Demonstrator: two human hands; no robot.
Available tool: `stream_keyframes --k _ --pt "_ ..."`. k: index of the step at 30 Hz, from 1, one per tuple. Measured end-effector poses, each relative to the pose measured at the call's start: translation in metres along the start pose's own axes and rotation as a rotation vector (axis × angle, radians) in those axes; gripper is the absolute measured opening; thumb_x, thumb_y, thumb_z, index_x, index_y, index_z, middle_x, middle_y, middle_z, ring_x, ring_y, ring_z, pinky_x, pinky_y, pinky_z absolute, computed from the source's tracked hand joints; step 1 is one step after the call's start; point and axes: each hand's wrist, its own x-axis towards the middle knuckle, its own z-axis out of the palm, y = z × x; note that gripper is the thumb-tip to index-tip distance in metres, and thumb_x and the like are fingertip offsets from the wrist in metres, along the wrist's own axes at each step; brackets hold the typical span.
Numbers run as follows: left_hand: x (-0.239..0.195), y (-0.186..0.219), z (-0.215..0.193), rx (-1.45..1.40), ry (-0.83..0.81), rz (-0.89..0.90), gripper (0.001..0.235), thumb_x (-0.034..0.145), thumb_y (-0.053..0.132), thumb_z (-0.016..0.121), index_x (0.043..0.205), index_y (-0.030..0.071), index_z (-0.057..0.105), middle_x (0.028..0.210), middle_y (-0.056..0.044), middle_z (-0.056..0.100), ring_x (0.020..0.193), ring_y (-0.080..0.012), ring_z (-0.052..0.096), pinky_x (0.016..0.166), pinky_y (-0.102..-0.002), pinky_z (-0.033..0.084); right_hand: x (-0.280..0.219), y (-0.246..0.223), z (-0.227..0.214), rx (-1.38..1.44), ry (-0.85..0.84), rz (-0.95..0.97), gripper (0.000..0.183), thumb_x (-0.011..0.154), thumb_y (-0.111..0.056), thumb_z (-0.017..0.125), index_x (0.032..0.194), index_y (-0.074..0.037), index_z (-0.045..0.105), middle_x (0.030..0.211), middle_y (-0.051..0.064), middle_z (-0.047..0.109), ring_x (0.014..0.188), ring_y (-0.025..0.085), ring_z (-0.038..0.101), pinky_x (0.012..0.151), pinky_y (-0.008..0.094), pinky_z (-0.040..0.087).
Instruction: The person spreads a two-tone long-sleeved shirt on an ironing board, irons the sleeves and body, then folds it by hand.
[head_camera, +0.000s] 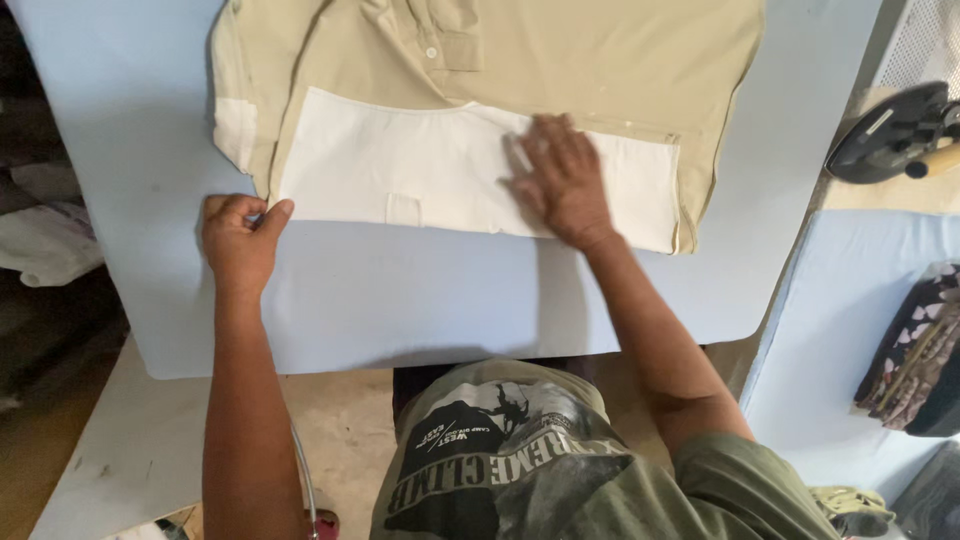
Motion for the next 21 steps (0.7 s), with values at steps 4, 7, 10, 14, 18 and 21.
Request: stream_keyframes --k 4,7,10,14,18,21 --pt "0.002 -0.001 -0.004 0.021 -0.029 0.010 0.028 0.094 0.019 0.090 0.090 0.002 0.068 0.112 -0.009 0.058 0.080 -0.0134 0.060 0.069 -0.029 0.054 -0.040 0.123 -0.041 -0.046 0.201 0.224 0.057 0.097 -0.022 0.081 0.147 -0.008 0.056 0.139 0.020 0.058 0.125 0.042 0.052 0.099 0.055 0.042" --pt "-0.004 0.009 -0.004 -0.076 -0.039 -0.079 0.029 0.097 0.019 0.087 0.092 0.002 0.064 0.108 -0.009 0.059 0.077 -0.0110 0.061 0.067 -0.027 0.055 -0.050 0.174 -0.046 0.063 0.050 0.278 0.030 0.100 -0.020 0.081 0.123 -0.007 0.066 0.118 0.012 0.066 0.109 0.037 0.059 0.094 0.050 0.049" --pt "-0.007 0.031 -0.008 -0.195 -0.039 -0.290 0.028 0.100 0.020 0.084 0.100 0.005 0.060 0.098 -0.008 0.063 0.073 -0.0106 0.060 0.063 -0.027 0.051 -0.044 0.199 -0.041 0.138 0.136 0.218 0.016 0.107 -0.015 0.081 0.111 -0.006 0.069 0.109 0.009 0.067 0.104 0.033 0.062 0.091 0.045 0.054" --pt "-0.009 0.050 -0.005 -0.150 -0.015 -0.354 0.028 0.101 0.020 0.084 0.099 0.006 0.060 0.103 -0.005 0.061 0.074 -0.0092 0.060 0.062 -0.027 0.052 -0.067 0.196 -0.056 0.213 0.355 0.192 0.012 0.104 -0.002 0.074 0.113 -0.002 0.067 0.111 0.015 0.066 0.099 0.030 0.066 0.079 0.038 0.057" --pt "-0.009 0.042 -0.002 -0.115 0.003 -0.253 0.027 0.105 0.017 0.082 0.097 0.004 0.059 0.116 -0.003 0.054 0.079 -0.0082 0.061 0.067 -0.026 0.056 -0.150 0.174 -0.076 0.259 0.251 0.548 0.017 0.108 -0.013 0.074 0.108 0.002 0.065 0.098 0.016 0.069 0.074 0.025 0.070 0.064 0.033 0.058" --pt "-0.010 0.034 0.001 -0.160 0.000 -0.184 0.029 0.108 0.016 0.083 0.096 0.001 0.060 0.123 -0.004 0.052 0.080 -0.0107 0.059 0.068 -0.028 0.054 -0.194 0.129 -0.066 0.308 0.056 0.748 0.028 0.104 -0.025 0.078 0.100 0.001 0.068 0.082 0.017 0.073 0.064 0.023 0.071 0.059 0.033 0.059"
